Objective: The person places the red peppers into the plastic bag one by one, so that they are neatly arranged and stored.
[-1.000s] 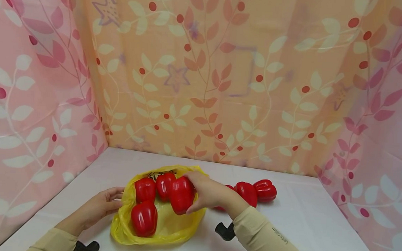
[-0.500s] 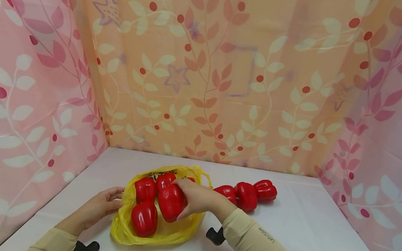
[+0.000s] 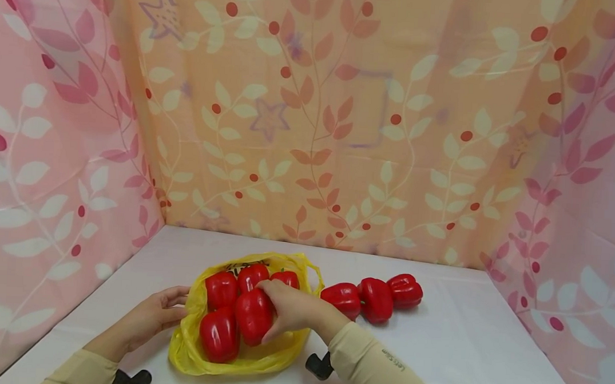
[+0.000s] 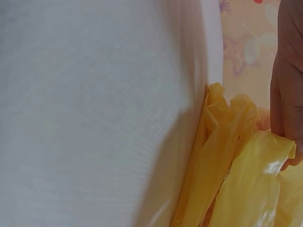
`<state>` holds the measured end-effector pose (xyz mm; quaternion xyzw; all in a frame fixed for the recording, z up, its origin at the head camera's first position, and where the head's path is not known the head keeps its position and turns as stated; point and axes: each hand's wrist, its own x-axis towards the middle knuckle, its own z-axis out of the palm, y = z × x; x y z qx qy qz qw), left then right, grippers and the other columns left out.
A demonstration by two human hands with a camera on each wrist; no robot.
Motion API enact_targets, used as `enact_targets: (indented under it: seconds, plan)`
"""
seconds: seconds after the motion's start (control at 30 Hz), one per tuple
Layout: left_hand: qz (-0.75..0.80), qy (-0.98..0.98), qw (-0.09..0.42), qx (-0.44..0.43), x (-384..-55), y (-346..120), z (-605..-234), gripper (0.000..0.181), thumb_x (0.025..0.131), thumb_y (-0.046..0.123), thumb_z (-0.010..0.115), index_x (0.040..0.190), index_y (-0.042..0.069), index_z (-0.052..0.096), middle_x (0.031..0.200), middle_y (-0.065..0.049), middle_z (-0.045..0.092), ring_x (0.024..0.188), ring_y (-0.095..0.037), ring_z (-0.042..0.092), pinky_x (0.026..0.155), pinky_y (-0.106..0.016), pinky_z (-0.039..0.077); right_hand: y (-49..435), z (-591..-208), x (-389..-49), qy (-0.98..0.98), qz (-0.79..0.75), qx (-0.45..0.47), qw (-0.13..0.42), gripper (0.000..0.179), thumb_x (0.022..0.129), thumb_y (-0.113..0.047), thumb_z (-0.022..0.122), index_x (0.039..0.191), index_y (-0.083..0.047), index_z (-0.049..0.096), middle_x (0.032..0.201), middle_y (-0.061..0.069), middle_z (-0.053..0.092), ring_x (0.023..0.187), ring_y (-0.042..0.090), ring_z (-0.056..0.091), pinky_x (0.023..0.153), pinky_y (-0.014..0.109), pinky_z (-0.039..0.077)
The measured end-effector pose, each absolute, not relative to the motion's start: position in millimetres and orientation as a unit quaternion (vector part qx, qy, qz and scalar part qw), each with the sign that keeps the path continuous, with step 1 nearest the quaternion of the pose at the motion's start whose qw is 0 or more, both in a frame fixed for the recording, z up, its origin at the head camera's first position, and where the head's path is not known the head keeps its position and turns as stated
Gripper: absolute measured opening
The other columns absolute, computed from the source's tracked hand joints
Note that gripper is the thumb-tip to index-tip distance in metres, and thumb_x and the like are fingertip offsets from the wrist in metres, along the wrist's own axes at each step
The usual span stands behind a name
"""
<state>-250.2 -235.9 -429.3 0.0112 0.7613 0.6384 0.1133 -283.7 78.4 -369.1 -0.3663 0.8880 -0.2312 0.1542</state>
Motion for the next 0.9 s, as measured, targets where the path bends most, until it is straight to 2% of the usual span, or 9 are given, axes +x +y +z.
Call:
enact_targets:
  seconds: [0.9]
  plan:
    - [0.634,0.765,0.115,0.010,-251,-235,-431,0.061,0.082,0.020,0.067,0.134,0.004,0.040,0.114,-0.010,0.056,0.098,-0.020,0.057,0.084,-0.035,0.051,66,-389,-281,0.911,-0.214,-0.317,0.155,0.086,0.058,-0.040,0.083,0.130,-0.027,0.037,0.123,-0.008,0.045,0.115,0.014,0.043,0.086,0.037,0.050]
